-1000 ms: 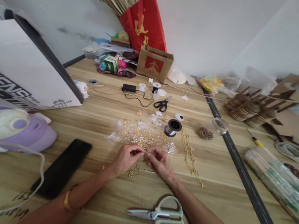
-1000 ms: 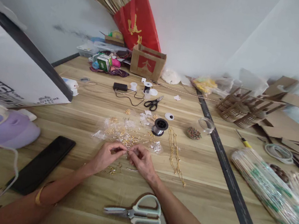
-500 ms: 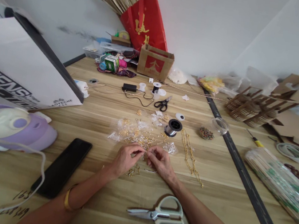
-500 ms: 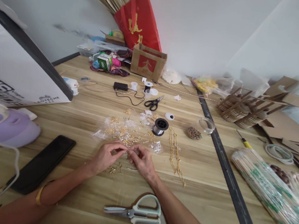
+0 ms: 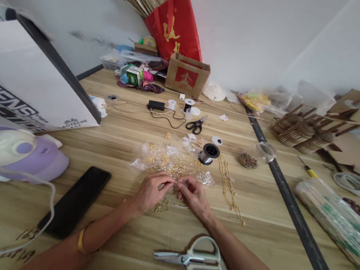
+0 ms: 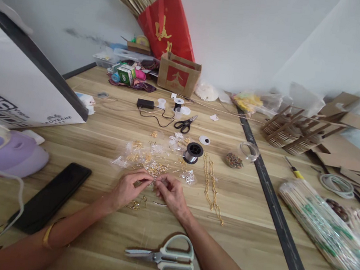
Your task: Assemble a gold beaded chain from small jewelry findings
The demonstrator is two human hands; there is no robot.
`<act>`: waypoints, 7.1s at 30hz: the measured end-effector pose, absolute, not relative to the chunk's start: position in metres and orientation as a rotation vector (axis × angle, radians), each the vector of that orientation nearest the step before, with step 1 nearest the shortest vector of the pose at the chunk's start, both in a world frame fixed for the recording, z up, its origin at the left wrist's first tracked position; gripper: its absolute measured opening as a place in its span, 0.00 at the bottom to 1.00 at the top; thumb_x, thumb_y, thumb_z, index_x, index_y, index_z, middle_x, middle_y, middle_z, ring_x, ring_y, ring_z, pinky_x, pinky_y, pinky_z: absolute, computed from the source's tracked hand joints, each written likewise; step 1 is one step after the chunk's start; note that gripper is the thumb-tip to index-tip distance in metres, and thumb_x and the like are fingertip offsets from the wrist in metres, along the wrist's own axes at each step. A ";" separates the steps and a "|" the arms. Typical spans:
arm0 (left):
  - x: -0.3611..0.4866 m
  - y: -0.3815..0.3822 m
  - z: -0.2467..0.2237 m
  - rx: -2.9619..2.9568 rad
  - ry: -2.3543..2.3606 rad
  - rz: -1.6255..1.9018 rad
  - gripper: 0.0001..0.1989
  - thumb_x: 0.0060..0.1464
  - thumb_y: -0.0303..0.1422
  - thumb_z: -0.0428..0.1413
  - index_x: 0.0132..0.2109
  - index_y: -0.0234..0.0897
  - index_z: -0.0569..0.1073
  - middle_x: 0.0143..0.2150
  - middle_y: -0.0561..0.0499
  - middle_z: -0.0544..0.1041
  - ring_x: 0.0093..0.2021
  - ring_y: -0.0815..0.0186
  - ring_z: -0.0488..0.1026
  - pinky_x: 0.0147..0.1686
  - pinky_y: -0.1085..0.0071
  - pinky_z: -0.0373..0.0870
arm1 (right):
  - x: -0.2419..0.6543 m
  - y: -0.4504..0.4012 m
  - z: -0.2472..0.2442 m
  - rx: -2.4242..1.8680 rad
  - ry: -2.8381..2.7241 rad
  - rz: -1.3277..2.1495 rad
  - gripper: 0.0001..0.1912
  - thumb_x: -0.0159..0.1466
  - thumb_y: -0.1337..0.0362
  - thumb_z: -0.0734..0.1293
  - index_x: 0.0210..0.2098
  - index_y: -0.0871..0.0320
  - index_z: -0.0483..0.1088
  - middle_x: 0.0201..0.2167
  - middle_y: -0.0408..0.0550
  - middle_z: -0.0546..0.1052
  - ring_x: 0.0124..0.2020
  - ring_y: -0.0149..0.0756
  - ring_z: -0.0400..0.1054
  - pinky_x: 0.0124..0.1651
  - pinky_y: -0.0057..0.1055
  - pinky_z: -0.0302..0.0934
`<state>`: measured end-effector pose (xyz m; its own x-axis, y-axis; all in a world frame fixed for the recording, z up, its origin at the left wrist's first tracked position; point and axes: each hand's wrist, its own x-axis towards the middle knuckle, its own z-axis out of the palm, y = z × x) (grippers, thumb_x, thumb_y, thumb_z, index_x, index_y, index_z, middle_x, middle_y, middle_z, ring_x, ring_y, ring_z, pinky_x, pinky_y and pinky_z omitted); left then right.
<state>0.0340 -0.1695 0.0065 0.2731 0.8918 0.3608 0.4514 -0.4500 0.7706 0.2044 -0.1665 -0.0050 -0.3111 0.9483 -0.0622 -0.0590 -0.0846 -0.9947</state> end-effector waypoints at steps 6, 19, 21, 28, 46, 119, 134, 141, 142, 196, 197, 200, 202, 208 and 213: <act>0.033 -0.169 0.004 2.110 1.193 1.104 0.08 0.56 0.26 0.52 0.36 0.36 0.77 0.32 0.48 0.76 0.34 0.66 0.73 0.36 0.72 0.69 | 0.204 -0.166 -0.005 -1.030 -1.343 1.533 0.17 0.57 0.50 0.68 0.30 0.59 0.67 0.16 0.39 0.68 0.16 0.25 0.61 0.20 0.22 0.56; 0.032 -0.169 0.001 2.178 1.173 1.100 0.09 0.56 0.24 0.52 0.36 0.36 0.77 0.32 0.47 0.76 0.35 0.66 0.73 0.37 0.72 0.69 | 0.203 -0.166 -0.006 -1.046 -1.347 1.519 0.17 0.57 0.50 0.68 0.31 0.59 0.68 0.17 0.39 0.69 0.16 0.26 0.62 0.20 0.23 0.58; 0.032 -0.169 0.001 2.181 1.177 1.094 0.09 0.56 0.24 0.52 0.36 0.36 0.77 0.32 0.48 0.77 0.34 0.66 0.73 0.37 0.72 0.69 | 0.203 -0.166 -0.006 -1.046 -1.341 1.525 0.17 0.56 0.50 0.69 0.31 0.58 0.68 0.17 0.38 0.69 0.16 0.26 0.61 0.20 0.23 0.58; 0.032 -0.169 0.000 2.210 1.190 1.110 0.08 0.56 0.24 0.53 0.36 0.35 0.77 0.32 0.48 0.77 0.34 0.65 0.73 0.36 0.71 0.69 | 0.203 -0.167 -0.005 -1.046 -1.323 1.538 0.18 0.56 0.50 0.69 0.31 0.59 0.68 0.17 0.38 0.69 0.16 0.26 0.61 0.20 0.23 0.57; 0.033 -0.174 0.000 2.405 1.233 1.041 0.09 0.57 0.25 0.52 0.36 0.37 0.76 0.32 0.49 0.76 0.34 0.68 0.73 0.35 0.74 0.69 | 0.205 -0.167 -0.007 -1.065 -1.381 1.553 0.18 0.58 0.50 0.67 0.31 0.60 0.66 0.17 0.38 0.68 0.16 0.24 0.60 0.20 0.22 0.56; 0.038 -0.160 0.010 1.459 1.249 1.044 0.08 0.51 0.34 0.55 0.28 0.34 0.72 0.23 0.54 0.71 0.25 0.70 0.67 0.27 0.75 0.64 | 0.204 -0.167 -0.001 -1.056 -1.450 1.493 0.17 0.59 0.50 0.66 0.30 0.59 0.66 0.18 0.39 0.68 0.17 0.25 0.59 0.20 0.22 0.56; 0.040 -0.161 0.009 1.433 1.246 1.020 0.08 0.50 0.35 0.56 0.28 0.34 0.72 0.22 0.54 0.71 0.24 0.70 0.67 0.27 0.75 0.65 | 0.204 -0.167 -0.004 -1.057 -1.468 1.478 0.15 0.59 0.52 0.66 0.30 0.59 0.66 0.17 0.38 0.67 0.17 0.26 0.59 0.21 0.23 0.55; 0.040 -0.160 0.010 1.429 1.244 1.038 0.08 0.50 0.35 0.56 0.29 0.34 0.72 0.23 0.54 0.72 0.25 0.69 0.68 0.28 0.74 0.65 | 0.205 -0.167 -0.002 -1.056 -1.484 1.493 0.14 0.59 0.53 0.66 0.30 0.59 0.66 0.17 0.38 0.66 0.17 0.26 0.58 0.21 0.24 0.54; 0.040 -0.160 0.010 1.427 1.243 1.039 0.08 0.50 0.35 0.56 0.29 0.34 0.72 0.23 0.54 0.72 0.25 0.69 0.68 0.28 0.74 0.65 | 0.205 -0.167 -0.002 -1.055 -1.490 1.490 0.14 0.59 0.54 0.66 0.30 0.59 0.66 0.17 0.38 0.66 0.17 0.26 0.58 0.21 0.24 0.54; 0.041 -0.160 0.008 1.146 1.151 0.975 0.11 0.45 0.38 0.60 0.32 0.33 0.74 0.23 0.54 0.72 0.25 0.70 0.67 0.29 0.73 0.66 | 0.205 -0.167 -0.004 -1.044 -1.464 1.509 0.16 0.59 0.51 0.66 0.31 0.59 0.65 0.18 0.38 0.67 0.17 0.25 0.59 0.21 0.22 0.55; 0.041 -0.160 0.008 1.130 1.145 0.971 0.12 0.44 0.38 0.60 0.32 0.33 0.74 0.22 0.54 0.72 0.25 0.70 0.67 0.29 0.73 0.66 | 0.205 -0.167 -0.004 -1.041 -1.462 1.511 0.16 0.59 0.51 0.66 0.31 0.59 0.65 0.18 0.38 0.67 0.17 0.25 0.59 0.21 0.22 0.55; 0.041 -0.160 0.009 1.093 1.112 0.965 0.12 0.44 0.39 0.61 0.32 0.33 0.75 0.22 0.54 0.72 0.24 0.70 0.67 0.29 0.73 0.66 | 0.205 -0.167 -0.004 -1.029 -1.454 1.511 0.16 0.59 0.51 0.66 0.30 0.59 0.65 0.17 0.38 0.67 0.17 0.25 0.59 0.21 0.22 0.55; 0.041 -0.160 0.008 1.060 1.090 0.967 0.12 0.44 0.39 0.61 0.31 0.32 0.75 0.22 0.54 0.72 0.24 0.70 0.67 0.29 0.73 0.65 | 0.205 -0.167 -0.004 -1.027 -1.447 1.509 0.16 0.59 0.51 0.66 0.30 0.59 0.65 0.18 0.38 0.67 0.17 0.25 0.59 0.21 0.23 0.56; 0.042 -0.160 0.005 0.988 1.051 0.966 0.12 0.44 0.38 0.63 0.30 0.31 0.75 0.22 0.54 0.72 0.24 0.71 0.67 0.28 0.74 0.64 | 0.206 -0.167 -0.004 -1.026 -1.452 1.508 0.17 0.59 0.50 0.66 0.31 0.59 0.66 0.18 0.39 0.67 0.17 0.26 0.60 0.21 0.23 0.56; 0.043 -0.161 0.007 0.997 1.051 0.959 0.12 0.44 0.38 0.63 0.30 0.31 0.75 0.21 0.54 0.72 0.23 0.72 0.66 0.27 0.74 0.64 | 0.206 -0.166 -0.005 -1.029 -1.448 1.514 0.17 0.59 0.50 0.66 0.31 0.59 0.66 0.18 0.39 0.67 0.17 0.25 0.59 0.21 0.23 0.55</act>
<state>0.0429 -0.1606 0.0069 0.2180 0.9490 -0.2277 -0.1394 0.2612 0.9552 0.2062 -0.1664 -0.0049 -0.3627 0.9312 -0.0357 -0.0062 -0.0407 -0.9992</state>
